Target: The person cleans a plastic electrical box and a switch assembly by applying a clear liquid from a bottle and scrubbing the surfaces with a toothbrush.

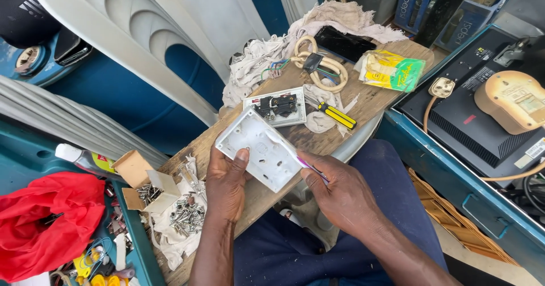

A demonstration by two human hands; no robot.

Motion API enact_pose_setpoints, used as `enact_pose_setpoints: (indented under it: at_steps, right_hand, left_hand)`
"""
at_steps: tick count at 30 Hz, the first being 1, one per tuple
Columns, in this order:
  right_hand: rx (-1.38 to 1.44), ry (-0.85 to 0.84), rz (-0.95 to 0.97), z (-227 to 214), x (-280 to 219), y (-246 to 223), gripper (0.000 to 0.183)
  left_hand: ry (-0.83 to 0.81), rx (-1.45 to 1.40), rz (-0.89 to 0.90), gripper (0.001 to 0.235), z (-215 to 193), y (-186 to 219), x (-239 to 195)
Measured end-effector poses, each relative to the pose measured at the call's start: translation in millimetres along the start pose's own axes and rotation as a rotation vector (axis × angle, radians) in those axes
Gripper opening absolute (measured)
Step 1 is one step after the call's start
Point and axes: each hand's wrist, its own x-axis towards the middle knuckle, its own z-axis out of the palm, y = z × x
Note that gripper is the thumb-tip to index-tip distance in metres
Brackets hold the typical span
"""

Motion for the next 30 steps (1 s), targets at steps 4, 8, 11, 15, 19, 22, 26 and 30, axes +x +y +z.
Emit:
enact_pose_setpoints:
  at_steps: [4, 8, 11, 15, 19, 22, 26, 30]
  right_hand:
    - [-0.061, 0.124, -0.157, 6, -2, 8, 0.044]
    - [-0.157, 0.081, -0.068, 8, -4, 17, 0.043]
    - [-0.197, 0.069, -0.077, 12, -3, 26, 0.042]
    - [-0.263, -0.060, -0.031, 16, -8, 22, 0.042]
    - [-0.323, -0.088, -0.008, 19, -9, 32, 0.046]
    - [-0.332, -0.057, 0.014, 19, -11, 25, 0.043]
    - [-0.141, -0.173, 0.165, 23, -33, -17, 0.044]
    - [-0.049, -0.170, 0.090, 34, -36, -16, 0.041]
  left_hand:
    - [0.058, -0.151, 0.104, 0.067, -5, -11, 1]
    - [0.080, -0.180, 0.195, 0.061, -20, -16, 4]
    - [0.032, -0.064, 0.142, 0.058, -31, -3, 3]
    - [-0.036, 0.409, 0.205, 0.070, -22, 35, -6]
    - [-0.050, 0.923, 0.038, 0.068, -1, 73, -24]
    - [-0.121, 1.026, 0.101, 0.063, 3, 72, -33]
    - [-0.001, 1.052, 0.222, 0.065, -8, 54, -42]
    - [0.071, 0.767, 0.354, 0.065, -19, 32, -45]
